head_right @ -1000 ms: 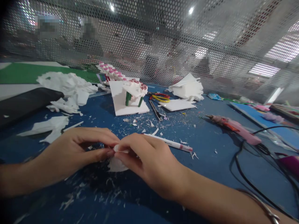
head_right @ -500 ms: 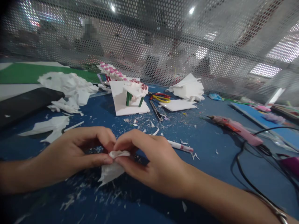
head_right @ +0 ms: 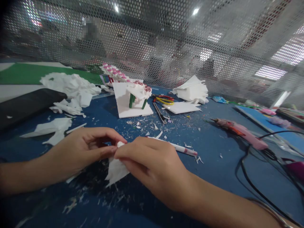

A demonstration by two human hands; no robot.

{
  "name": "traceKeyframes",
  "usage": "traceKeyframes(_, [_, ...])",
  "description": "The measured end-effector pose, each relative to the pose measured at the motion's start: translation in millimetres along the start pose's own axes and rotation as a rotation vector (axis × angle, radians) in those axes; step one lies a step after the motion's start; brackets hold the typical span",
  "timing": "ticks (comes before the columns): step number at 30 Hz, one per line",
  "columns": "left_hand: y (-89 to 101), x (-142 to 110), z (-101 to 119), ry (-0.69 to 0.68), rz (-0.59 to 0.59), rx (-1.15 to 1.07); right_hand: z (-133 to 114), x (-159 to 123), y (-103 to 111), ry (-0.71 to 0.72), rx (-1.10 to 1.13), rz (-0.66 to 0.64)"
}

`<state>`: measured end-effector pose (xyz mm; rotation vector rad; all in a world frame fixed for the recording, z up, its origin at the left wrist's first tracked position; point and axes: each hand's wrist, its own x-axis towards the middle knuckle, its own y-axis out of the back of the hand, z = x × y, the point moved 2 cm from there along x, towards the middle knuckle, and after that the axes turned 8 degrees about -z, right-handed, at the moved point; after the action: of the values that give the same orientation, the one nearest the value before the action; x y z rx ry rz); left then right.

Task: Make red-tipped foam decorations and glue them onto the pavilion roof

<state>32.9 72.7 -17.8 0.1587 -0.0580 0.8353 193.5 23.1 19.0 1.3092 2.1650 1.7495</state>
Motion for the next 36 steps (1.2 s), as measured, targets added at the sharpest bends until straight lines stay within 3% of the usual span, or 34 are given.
traceKeyframes(16, [-0.8, 2, -2, 0.074, -0.05, -0.062, 1, 3, 7, -0.194, -0.039, -0.041])
traceKeyframes(25, [-1.5, 0, -2, 0.103, -0.059, -0.018, 2, 3, 8, -0.117, -0.083, -0.059])
traceKeyframes(36, [-6.6, -1, 2, 0.035, -0.048, -0.015, 1, 4, -3, -0.153, -0.236, -0.054])
